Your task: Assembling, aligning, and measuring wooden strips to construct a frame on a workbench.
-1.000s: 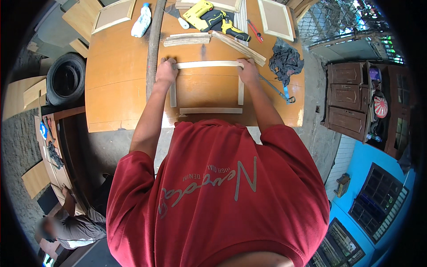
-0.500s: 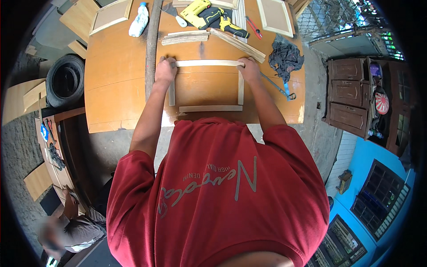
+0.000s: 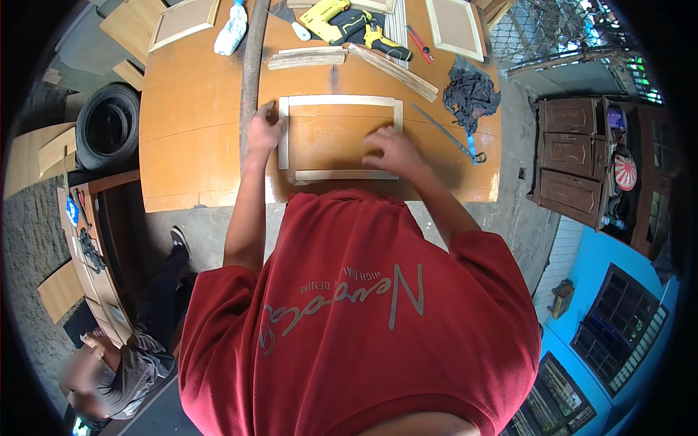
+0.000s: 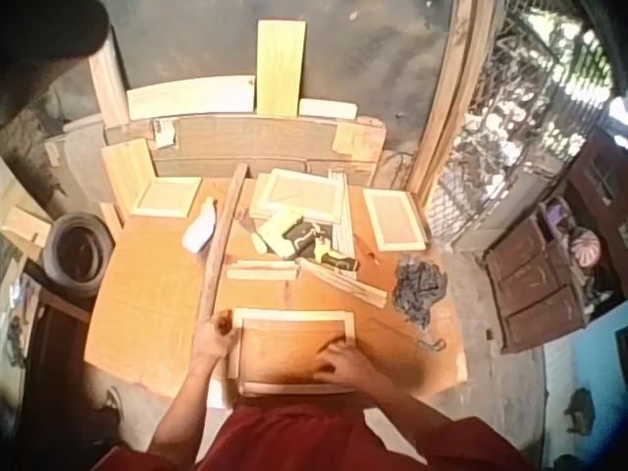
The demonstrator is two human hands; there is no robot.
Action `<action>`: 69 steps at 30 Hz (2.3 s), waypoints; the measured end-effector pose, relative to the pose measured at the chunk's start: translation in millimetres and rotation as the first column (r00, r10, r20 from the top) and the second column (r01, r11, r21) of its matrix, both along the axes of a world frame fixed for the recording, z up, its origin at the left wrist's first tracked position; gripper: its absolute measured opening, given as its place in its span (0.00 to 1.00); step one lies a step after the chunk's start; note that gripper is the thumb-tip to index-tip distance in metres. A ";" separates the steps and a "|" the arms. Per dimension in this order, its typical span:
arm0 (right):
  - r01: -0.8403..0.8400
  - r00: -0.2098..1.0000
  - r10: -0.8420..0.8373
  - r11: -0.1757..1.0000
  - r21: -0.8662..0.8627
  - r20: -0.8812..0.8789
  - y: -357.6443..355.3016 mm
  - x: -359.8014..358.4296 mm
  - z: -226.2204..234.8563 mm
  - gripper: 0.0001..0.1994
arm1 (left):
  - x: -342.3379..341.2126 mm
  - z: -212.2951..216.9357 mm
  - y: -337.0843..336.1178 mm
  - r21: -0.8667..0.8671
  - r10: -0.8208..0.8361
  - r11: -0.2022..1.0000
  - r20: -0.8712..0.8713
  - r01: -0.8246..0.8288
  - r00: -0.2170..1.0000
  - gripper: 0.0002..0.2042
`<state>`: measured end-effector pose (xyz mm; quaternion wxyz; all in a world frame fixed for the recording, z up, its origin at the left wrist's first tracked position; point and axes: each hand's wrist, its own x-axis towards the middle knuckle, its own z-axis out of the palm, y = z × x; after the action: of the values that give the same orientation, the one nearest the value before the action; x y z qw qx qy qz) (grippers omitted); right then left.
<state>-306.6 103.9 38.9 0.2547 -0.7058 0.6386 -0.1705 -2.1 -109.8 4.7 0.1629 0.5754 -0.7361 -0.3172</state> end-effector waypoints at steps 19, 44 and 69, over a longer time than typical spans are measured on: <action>-0.033 0.999 0.034 0.997 0.063 -0.023 -2.3 50.2 -16.3 0.13 | 67.0 -13.2 70.7 0.276 0.055 0.961 -0.093 -0.028 0.994 0.16; 0.539 0.840 -0.521 0.833 -0.124 0.150 70.1 -15.3 -39.4 0.12 | 55.2 14.7 108.4 0.069 -0.104 0.991 -0.138 0.115 0.985 0.20; 0.379 0.921 -0.369 0.923 -0.062 0.124 99.1 -12.0 -39.2 0.24 | 60.4 -0.5 107.1 -0.031 -0.236 0.972 -0.099 0.234 0.967 0.16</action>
<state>-318.7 202.9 -0.4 0.2220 -0.5706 0.7389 -0.2814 58.4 -2.7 4.2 0.1670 0.4658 -0.7926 -0.3562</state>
